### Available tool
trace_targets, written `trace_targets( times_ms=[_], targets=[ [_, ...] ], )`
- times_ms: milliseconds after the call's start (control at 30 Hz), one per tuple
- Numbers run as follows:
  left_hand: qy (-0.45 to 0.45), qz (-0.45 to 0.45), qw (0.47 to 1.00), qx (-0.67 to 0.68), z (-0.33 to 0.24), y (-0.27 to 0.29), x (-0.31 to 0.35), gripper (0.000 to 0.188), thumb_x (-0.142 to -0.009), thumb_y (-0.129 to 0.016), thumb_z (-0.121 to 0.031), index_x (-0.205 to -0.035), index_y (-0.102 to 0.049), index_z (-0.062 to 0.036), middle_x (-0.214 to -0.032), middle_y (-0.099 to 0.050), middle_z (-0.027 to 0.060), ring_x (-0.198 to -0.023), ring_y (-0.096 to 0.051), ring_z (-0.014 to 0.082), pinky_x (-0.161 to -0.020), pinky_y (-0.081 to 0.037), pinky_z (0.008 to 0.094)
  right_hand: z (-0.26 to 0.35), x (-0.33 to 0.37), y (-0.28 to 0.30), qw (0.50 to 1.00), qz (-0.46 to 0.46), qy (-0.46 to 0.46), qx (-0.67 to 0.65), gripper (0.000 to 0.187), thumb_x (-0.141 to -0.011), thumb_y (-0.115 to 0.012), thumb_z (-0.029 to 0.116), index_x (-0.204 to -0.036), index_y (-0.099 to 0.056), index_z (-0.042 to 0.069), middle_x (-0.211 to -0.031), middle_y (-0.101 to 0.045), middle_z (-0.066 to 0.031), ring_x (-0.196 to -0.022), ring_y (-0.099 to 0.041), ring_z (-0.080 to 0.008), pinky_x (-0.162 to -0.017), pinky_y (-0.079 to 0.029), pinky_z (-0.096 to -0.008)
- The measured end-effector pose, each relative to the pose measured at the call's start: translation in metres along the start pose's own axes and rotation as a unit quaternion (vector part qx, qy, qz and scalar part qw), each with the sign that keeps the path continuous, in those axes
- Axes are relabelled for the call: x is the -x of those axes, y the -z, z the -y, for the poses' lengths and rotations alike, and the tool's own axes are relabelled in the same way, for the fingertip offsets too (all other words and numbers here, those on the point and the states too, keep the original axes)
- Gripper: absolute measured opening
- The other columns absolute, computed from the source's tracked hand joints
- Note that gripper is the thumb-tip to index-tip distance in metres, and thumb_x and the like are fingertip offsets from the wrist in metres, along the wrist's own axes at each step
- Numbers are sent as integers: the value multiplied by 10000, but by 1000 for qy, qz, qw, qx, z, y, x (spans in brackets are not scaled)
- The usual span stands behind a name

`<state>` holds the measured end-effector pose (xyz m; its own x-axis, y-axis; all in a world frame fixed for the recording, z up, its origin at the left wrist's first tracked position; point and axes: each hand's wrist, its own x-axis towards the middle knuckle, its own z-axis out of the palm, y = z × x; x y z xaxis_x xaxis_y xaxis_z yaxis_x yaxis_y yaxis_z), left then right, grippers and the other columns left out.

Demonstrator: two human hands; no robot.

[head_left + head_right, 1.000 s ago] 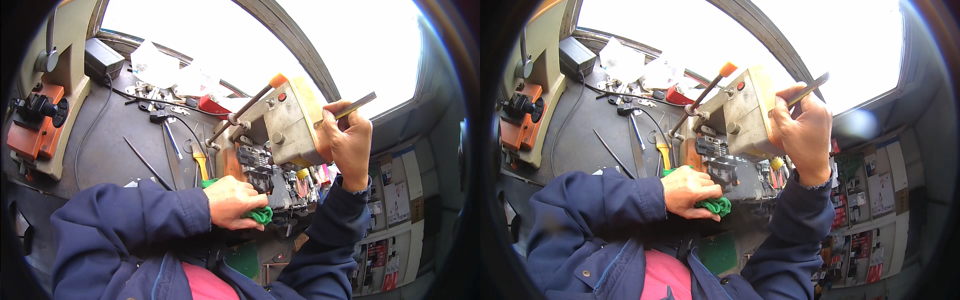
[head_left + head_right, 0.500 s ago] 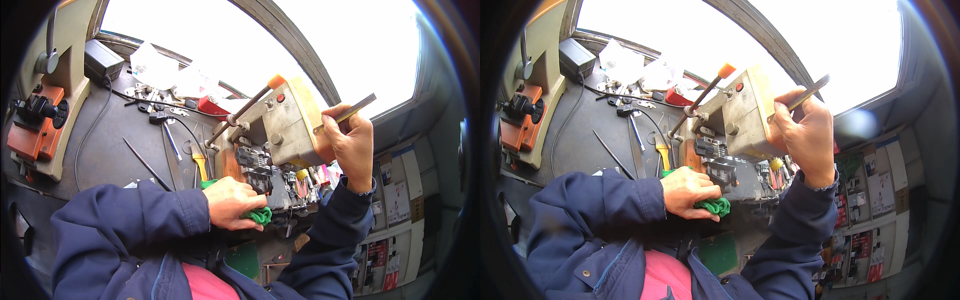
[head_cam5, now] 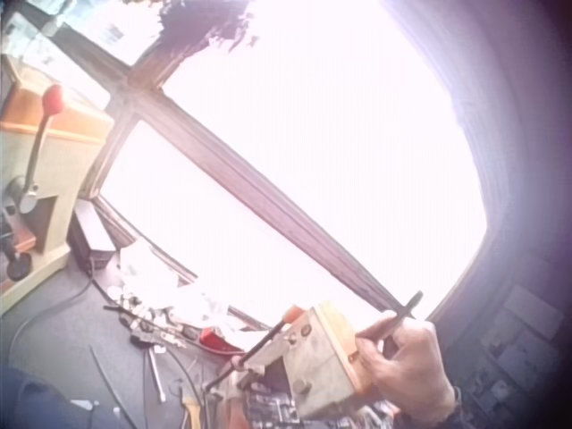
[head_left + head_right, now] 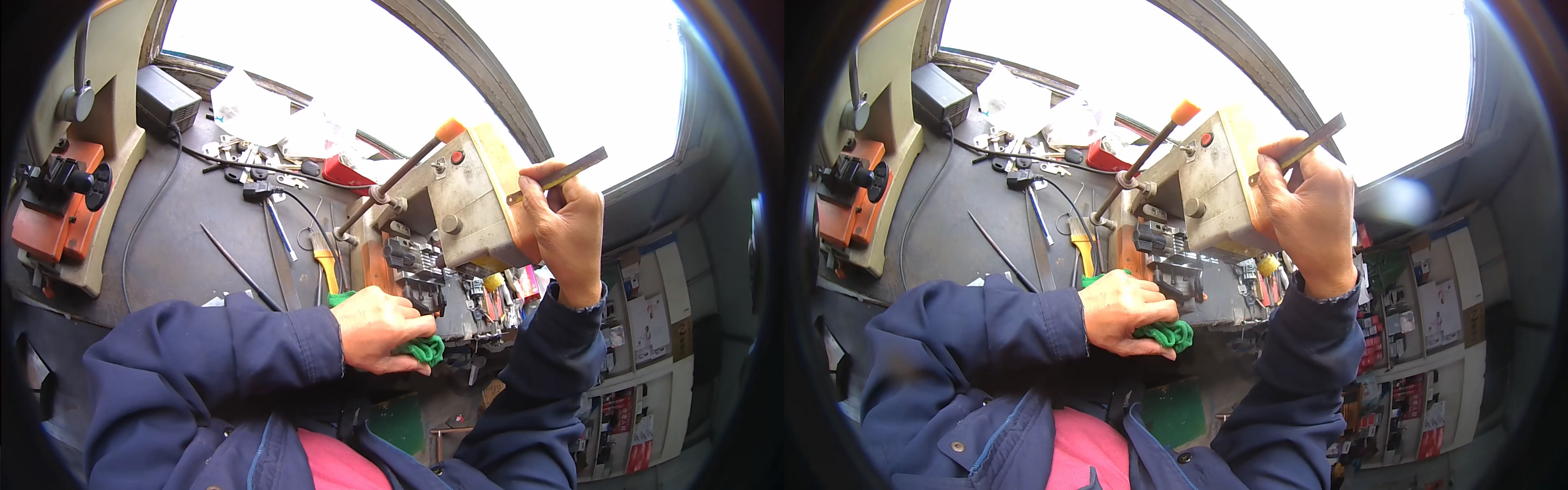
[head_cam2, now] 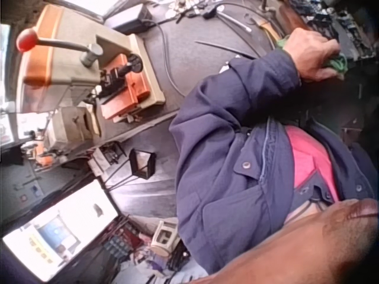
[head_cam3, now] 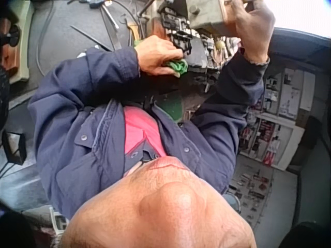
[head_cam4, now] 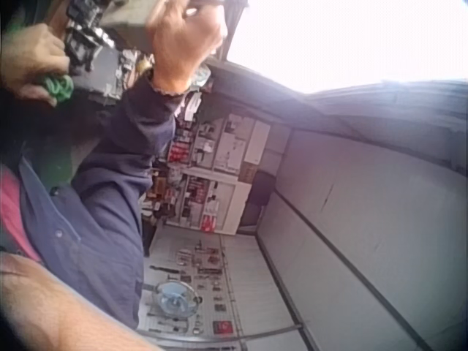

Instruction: The person wipes the exterior of a key duplicator machine with a green cloth, then uses a small metal tool to scrape or clean crevices on the machine's surface. The person repeatedly wipes and scrapes different areas of the machine throughout the clip.

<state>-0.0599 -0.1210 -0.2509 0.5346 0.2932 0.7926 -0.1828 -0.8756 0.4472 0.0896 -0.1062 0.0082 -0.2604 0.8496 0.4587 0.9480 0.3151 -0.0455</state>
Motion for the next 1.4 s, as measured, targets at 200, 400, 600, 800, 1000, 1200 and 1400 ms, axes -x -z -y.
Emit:
trace_targets(
  times_ms=[200,400,600,800,1000,1200,1400],
  targets=[
    [-7,-11,1000,-1,0,0,0,489,-906,-844,-498,-1100,-661,-88,-857,-700,107,-830,-736,337,-688,-588,465,2,2,4,999,8,8,-51,71,-1040,-734,22,-1051,-760,-43,-870,-758,-27,-810,-688,-47,-725,-546,-226],
    [0,3,1000,-2,-1,0,0,489,-908,-841,-498,-1097,-658,-86,-859,-703,99,-847,-737,331,-691,-590,466,0,2,4,999,20,10,-38,74,-1042,-730,8,-1083,-761,-45,-916,-771,-30,-836,-699,-52,-747,-553,-227],
    [-6,-23,1000,-9,-1,-1,-1,441,-902,-872,-468,-998,-647,-100,-825,-662,77,-795,-702,303,-648,-562,432,2,3,4,1000,11,3,-12,71,-1035,-735,0,-1084,-763,-44,-925,-778,-42,-854,-709,-65,-769,-555,-240],
    [-8,-8,1000,-4,0,0,0,486,-907,-840,-502,-1083,-658,-88,-853,-699,100,-829,-730,325,-679,-586,458,3,5,7,999,20,19,-45,85,-1038,-731,10,-1087,-762,-51,-913,-773,-48,-834,-691,-66,-759,-547,-237],
    [-10,-12,1000,-3,0,0,-1,471,-902,-854,-489,-1061,-658,-91,-844,-686,91,-814,-720,316,-669,-578,448,3,4,7,998,23,55,-26,83,-1033,-722,1,-1077,-771,-50,-922,-791,-66,-846,-711,-93,-766,-550,-250],
    [1,0,1000,-4,-1,-1,0,488,-900,-848,-495,-1091,-660,-88,-854,-699,99,-832,-733,324,-682,-587,463,2,3,6,997,13,80,-4,93,-1027,-715,-9,-1087,-773,-52,-885,-784,-58,-825,-709,-97,-761,-545,-252],
    [-5,-8,1000,-6,0,-1,-1,487,-902,-845,-500,-1088,-655,-91,-853,-700,96,-834,-733,322,-680,-587,461,3,4,7,997,20,53,-53,90,-1026,-712,-13,-1078,-774,-50,-881,-779,-55,-829,-705,-92,-758,-541,-251]
  ],
)
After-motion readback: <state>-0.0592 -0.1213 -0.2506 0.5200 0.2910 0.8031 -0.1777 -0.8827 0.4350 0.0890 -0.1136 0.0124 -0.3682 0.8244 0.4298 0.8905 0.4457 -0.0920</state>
